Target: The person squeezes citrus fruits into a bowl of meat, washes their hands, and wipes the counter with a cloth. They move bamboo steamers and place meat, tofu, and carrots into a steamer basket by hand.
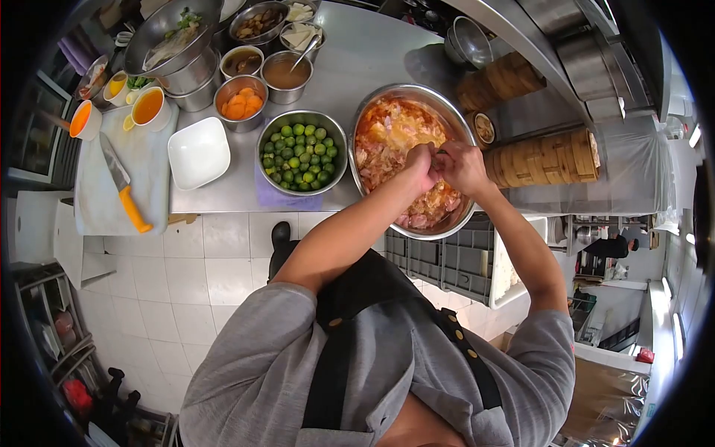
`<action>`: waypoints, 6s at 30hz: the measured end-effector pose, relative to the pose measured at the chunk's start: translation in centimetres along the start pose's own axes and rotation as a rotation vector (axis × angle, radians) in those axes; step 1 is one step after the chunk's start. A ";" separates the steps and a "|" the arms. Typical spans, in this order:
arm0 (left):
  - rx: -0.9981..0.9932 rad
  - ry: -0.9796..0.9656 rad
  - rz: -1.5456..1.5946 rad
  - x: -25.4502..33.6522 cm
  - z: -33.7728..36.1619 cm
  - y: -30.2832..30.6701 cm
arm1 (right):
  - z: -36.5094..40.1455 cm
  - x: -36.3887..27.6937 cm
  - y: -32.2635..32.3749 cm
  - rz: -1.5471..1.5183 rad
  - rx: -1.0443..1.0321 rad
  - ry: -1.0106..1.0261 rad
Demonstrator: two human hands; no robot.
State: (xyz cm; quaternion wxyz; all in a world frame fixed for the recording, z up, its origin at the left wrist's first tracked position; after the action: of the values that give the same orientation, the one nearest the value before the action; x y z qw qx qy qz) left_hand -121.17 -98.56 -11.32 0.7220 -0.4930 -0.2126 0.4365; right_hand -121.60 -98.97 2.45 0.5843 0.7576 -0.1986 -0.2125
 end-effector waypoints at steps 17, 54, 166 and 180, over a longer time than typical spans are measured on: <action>-0.079 0.038 -0.093 0.0 0.1 -0.5 | 0.0 0.3 -0.1 -0.211 -0.045 -0.164; -0.159 -0.039 -0.111 2.5 -1.4 2.9 | -31.1 -16.1 -4.9 -0.939 -0.032 -0.100; 0.232 0.138 -0.378 -0.8 -2.3 3.0 | 2.0 0.4 -1.2 -0.012 -0.031 -0.009; 0.454 -0.177 -0.522 4.0 1.5 3.0 | 2.7 0.5 -4.5 -0.174 0.252 0.004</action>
State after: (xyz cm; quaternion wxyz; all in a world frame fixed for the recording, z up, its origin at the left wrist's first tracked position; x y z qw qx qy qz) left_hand -121.46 -93.97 -13.90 0.8791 -0.2093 -0.2906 0.3144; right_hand -122.48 -100.30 -2.59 0.4644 0.8397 -0.1561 -0.2342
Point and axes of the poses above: each hand's wrist, its own z-axis away from the middle knuckle, its own y-axis out of the back of the hand, x = y × z, the point moved 8 cm from there along -z, towards the middle knuckle, and after that the axes turned 10 degrees about y, right-handed, at the moved point
